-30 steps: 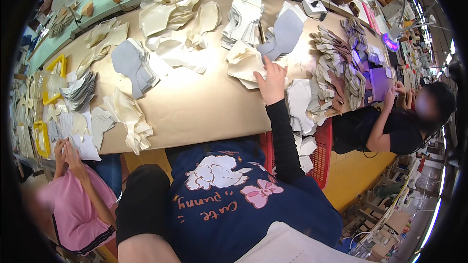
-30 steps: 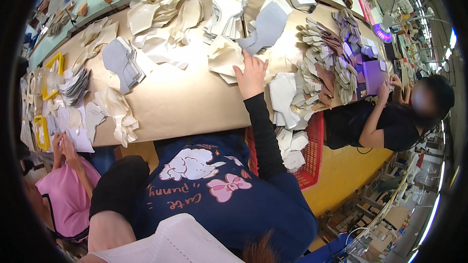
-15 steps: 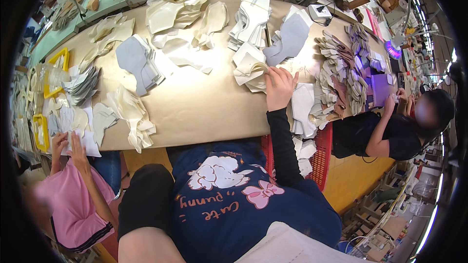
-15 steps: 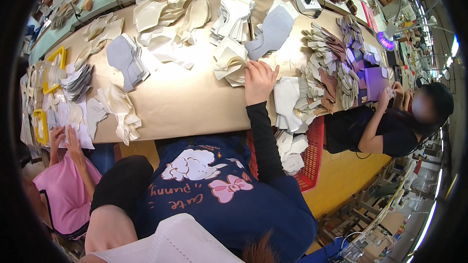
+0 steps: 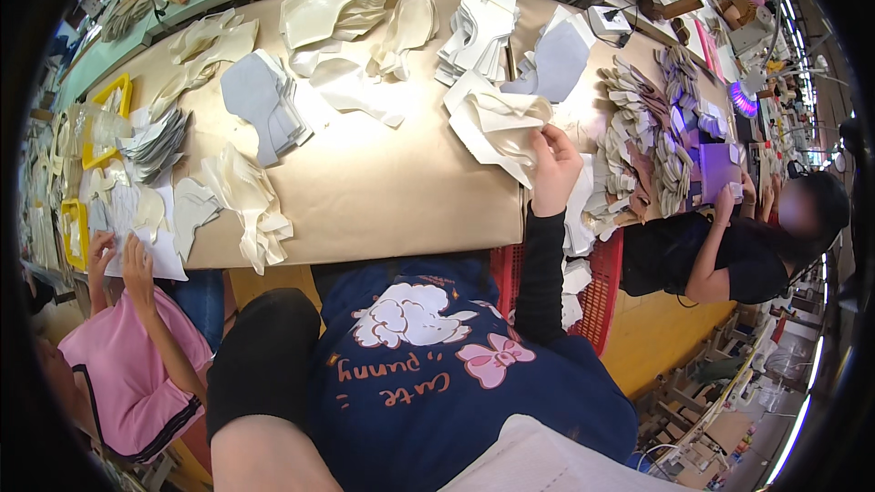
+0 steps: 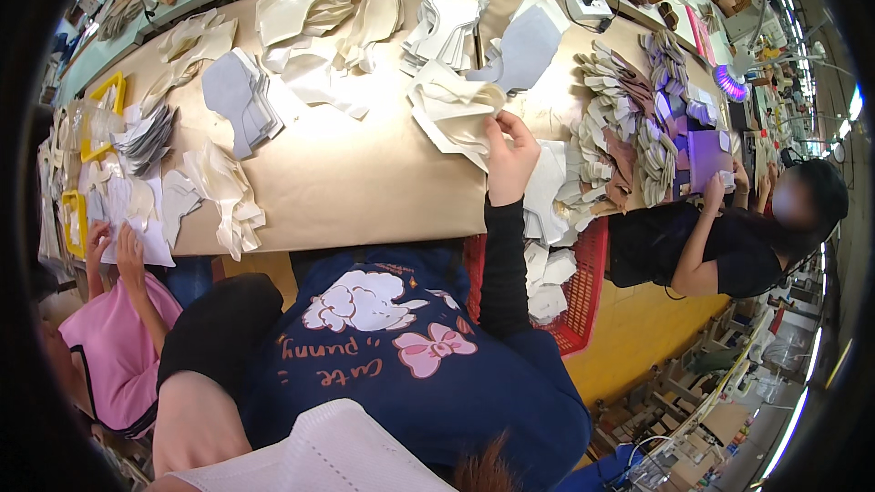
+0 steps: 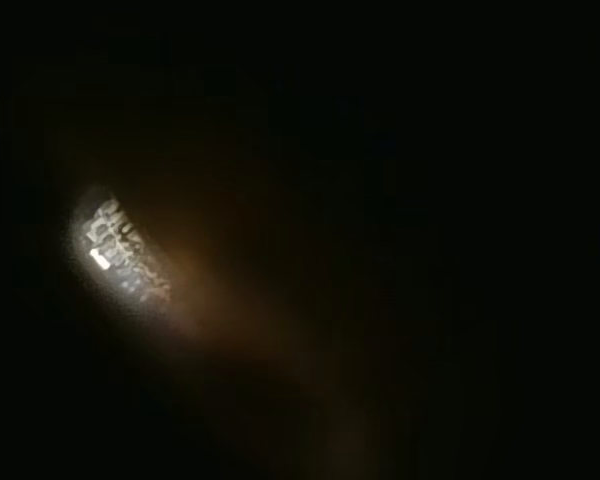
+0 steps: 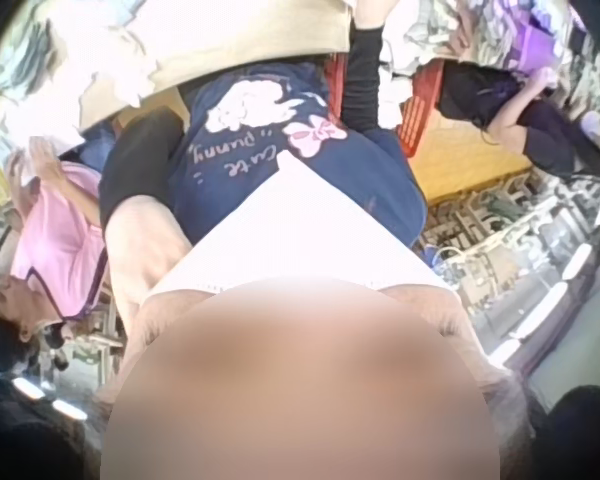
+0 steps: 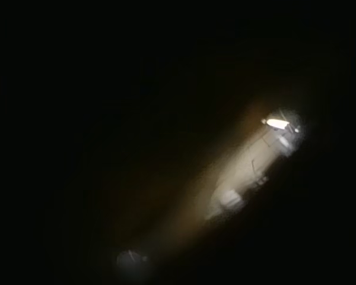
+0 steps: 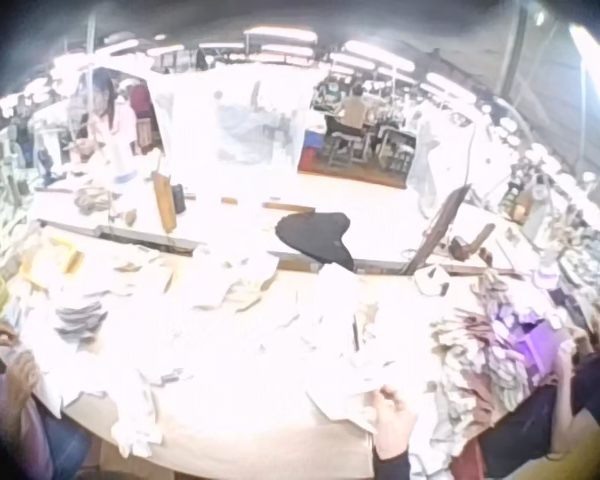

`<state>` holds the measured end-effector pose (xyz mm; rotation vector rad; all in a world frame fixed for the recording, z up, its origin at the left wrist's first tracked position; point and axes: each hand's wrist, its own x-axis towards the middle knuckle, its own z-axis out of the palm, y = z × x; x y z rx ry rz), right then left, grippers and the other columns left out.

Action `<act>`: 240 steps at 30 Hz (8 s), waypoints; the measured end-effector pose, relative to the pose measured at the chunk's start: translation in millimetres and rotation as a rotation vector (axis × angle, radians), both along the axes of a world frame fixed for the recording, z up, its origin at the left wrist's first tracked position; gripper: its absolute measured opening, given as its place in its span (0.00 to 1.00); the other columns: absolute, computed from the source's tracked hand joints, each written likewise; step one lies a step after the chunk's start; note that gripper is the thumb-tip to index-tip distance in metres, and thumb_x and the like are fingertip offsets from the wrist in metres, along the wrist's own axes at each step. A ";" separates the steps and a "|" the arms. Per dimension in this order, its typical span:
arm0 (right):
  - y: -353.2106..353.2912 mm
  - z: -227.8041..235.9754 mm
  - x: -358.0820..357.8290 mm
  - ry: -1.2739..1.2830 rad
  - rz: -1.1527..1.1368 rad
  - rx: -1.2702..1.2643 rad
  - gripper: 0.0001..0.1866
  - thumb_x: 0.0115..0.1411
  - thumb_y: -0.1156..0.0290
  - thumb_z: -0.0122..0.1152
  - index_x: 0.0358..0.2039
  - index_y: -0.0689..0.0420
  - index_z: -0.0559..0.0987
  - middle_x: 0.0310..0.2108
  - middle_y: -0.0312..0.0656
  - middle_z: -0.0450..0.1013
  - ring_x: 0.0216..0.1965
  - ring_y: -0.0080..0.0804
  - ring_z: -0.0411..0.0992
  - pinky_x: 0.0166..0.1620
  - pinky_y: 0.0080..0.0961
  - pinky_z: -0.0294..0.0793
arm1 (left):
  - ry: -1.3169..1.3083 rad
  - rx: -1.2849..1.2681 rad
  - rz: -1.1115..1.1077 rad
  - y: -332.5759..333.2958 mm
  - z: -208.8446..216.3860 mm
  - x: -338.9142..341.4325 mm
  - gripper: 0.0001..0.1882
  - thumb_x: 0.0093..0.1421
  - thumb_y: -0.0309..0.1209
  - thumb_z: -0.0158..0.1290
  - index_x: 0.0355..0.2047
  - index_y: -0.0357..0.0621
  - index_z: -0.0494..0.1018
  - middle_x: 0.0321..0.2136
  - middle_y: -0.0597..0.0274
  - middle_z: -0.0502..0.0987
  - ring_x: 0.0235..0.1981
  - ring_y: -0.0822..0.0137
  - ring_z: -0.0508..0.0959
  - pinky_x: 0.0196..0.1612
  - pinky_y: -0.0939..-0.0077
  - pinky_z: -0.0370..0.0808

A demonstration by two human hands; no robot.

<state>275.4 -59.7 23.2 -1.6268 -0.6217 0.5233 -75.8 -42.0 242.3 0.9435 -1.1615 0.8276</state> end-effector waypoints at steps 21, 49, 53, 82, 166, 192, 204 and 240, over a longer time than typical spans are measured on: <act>28.7 -60.7 -0.7 -0.681 0.189 -0.498 0.34 0.52 0.61 0.72 0.58 0.60 0.71 0.49 0.51 0.72 0.51 0.51 0.68 0.55 0.41 0.67 | 1.608 -0.500 1.424 72.4 -255.4 38.0 0.21 0.61 0.30 0.59 0.53 0.40 0.72 0.44 0.56 0.75 0.46 0.64 0.75 0.51 0.72 0.71; 24.8 -98.5 28.0 -0.542 0.089 -0.379 0.11 0.64 0.69 0.57 0.40 0.63 0.81 0.37 0.50 0.79 0.37 0.46 0.77 0.43 0.35 0.75 | 1.457 -1.040 0.971 183.6 -310.3 70.8 0.26 0.62 0.25 0.55 0.61 0.40 0.67 0.47 0.58 0.78 0.50 0.69 0.78 0.49 0.71 0.76; 22.5 -99.5 32.8 -0.455 0.096 -0.412 0.11 0.64 0.68 0.58 0.40 0.62 0.81 0.35 0.48 0.78 0.34 0.41 0.77 0.41 0.33 0.75 | 1.481 -0.667 1.502 166.9 -302.4 70.3 0.30 0.58 0.29 0.60 0.61 0.39 0.66 0.52 0.52 0.76 0.50 0.63 0.77 0.51 0.72 0.74; 24.3 -50.1 15.7 -0.506 -0.111 0.020 0.07 0.69 0.74 0.50 0.41 0.65 0.72 0.37 0.44 0.69 0.34 0.35 0.70 0.39 0.29 0.70 | 1.832 -0.498 2.147 191.7 -274.0 -3.9 0.61 0.43 0.21 0.63 0.71 0.71 0.41 0.61 0.42 0.54 0.49 0.37 0.75 0.55 0.51 0.75; -24.2 -55.7 -100.6 0.488 0.455 -0.161 0.39 0.55 0.84 0.63 0.64 0.55 0.56 0.56 0.49 0.66 0.56 0.35 0.69 0.56 0.31 0.73 | 1.526 1.299 1.345 63.9 -247.6 36.5 0.41 0.53 0.25 0.59 0.67 0.69 0.61 0.50 0.58 0.72 0.50 0.58 0.74 0.66 0.49 0.60; -40.1 -71.2 -98.7 -0.527 0.325 -0.090 0.12 0.54 0.77 0.66 0.40 0.58 0.81 0.52 0.46 0.69 0.47 0.42 0.68 0.50 0.34 0.70 | 1.762 0.136 1.989 243.1 -292.7 58.6 0.19 0.49 0.26 0.62 0.44 0.45 0.79 0.33 0.52 0.79 0.39 0.49 0.78 0.46 0.59 0.75; -38.3 -68.3 -98.5 -0.452 0.314 -0.089 0.11 0.53 0.77 0.66 0.39 0.58 0.82 0.50 0.46 0.70 0.47 0.42 0.68 0.52 0.34 0.69 | 1.762 -0.254 2.126 277.1 -263.2 57.1 0.13 0.55 0.39 0.59 0.38 0.50 0.82 0.37 0.56 0.83 0.41 0.49 0.81 0.46 0.61 0.76; -56.6 19.0 -21.0 0.209 0.012 0.317 0.16 0.63 0.82 0.53 0.52 0.63 0.72 0.47 0.40 0.73 0.49 0.29 0.72 0.54 0.26 0.70 | 1.956 0.047 1.821 263.0 -269.4 177.3 0.31 0.57 0.52 0.59 0.51 0.40 0.73 0.53 0.45 0.74 0.58 0.49 0.71 0.57 0.51 0.67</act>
